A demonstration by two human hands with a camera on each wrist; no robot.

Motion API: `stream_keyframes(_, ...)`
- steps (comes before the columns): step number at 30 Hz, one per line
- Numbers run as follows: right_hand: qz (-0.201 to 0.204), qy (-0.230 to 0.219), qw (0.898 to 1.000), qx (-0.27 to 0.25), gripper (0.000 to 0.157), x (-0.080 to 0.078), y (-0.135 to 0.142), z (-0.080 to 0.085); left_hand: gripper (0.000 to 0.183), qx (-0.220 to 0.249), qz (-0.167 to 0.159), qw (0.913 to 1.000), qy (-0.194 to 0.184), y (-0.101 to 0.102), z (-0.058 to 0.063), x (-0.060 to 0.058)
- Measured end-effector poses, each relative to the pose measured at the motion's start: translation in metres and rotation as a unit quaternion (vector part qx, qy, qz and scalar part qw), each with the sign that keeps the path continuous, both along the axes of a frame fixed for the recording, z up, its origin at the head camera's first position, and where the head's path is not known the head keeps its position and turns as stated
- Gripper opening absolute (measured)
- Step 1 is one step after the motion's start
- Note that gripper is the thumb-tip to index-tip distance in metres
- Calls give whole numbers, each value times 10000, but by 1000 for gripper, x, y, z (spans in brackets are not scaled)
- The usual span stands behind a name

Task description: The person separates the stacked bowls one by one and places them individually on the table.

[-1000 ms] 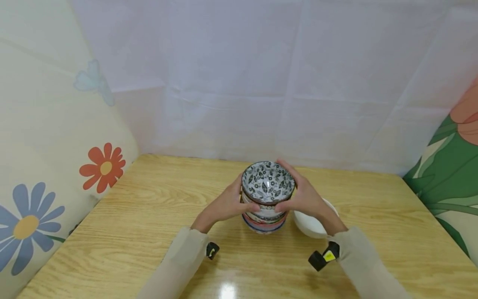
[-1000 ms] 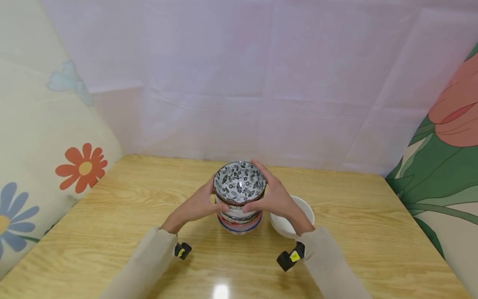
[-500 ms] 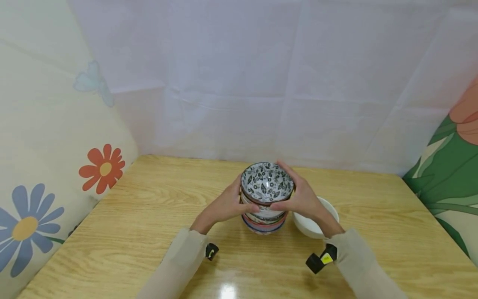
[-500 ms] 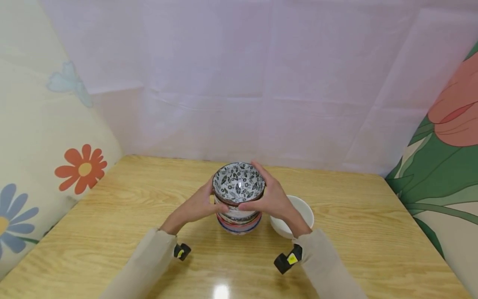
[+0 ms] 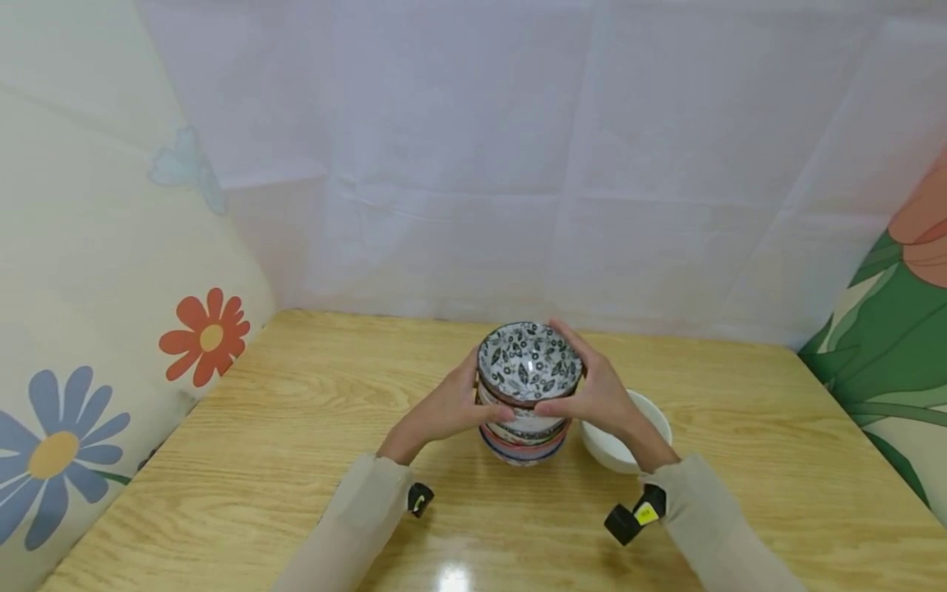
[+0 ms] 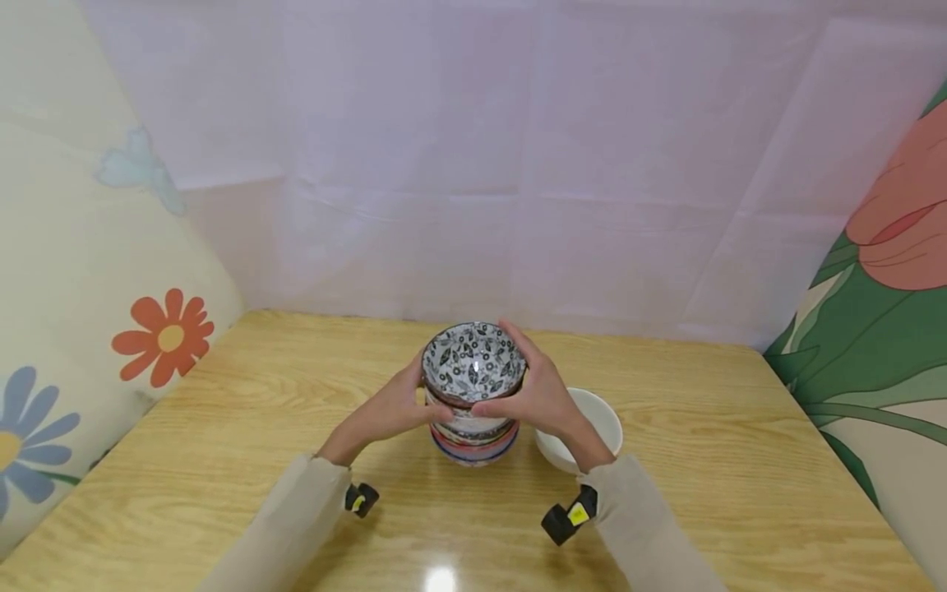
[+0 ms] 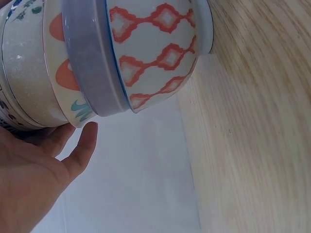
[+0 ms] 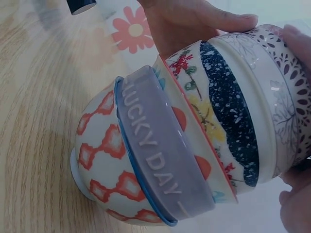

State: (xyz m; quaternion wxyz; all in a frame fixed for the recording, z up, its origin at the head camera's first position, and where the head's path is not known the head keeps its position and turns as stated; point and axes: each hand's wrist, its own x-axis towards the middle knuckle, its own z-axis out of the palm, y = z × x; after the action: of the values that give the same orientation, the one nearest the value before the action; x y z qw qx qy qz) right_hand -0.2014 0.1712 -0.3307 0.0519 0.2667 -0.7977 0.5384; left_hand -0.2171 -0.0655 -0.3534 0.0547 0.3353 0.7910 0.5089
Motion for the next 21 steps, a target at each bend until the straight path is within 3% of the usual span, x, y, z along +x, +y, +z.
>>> stream_keyframes(6, -107, 201, 9997, 67, 108, -1, 0, 6, 113, -66, 91, 9999, -17, -2, 0, 2)
stream_keyframes(12, -214, 128, 9997, -12, 108, -1, 6, 13, 119, -226, 204, 9995, -102, -1, -1, 1)
stream_keyframes(21, -349, 202, 9991, -144, 107, -1, 18, 24, 117, -94, 115, 9996, -224, -1, 1, 2)
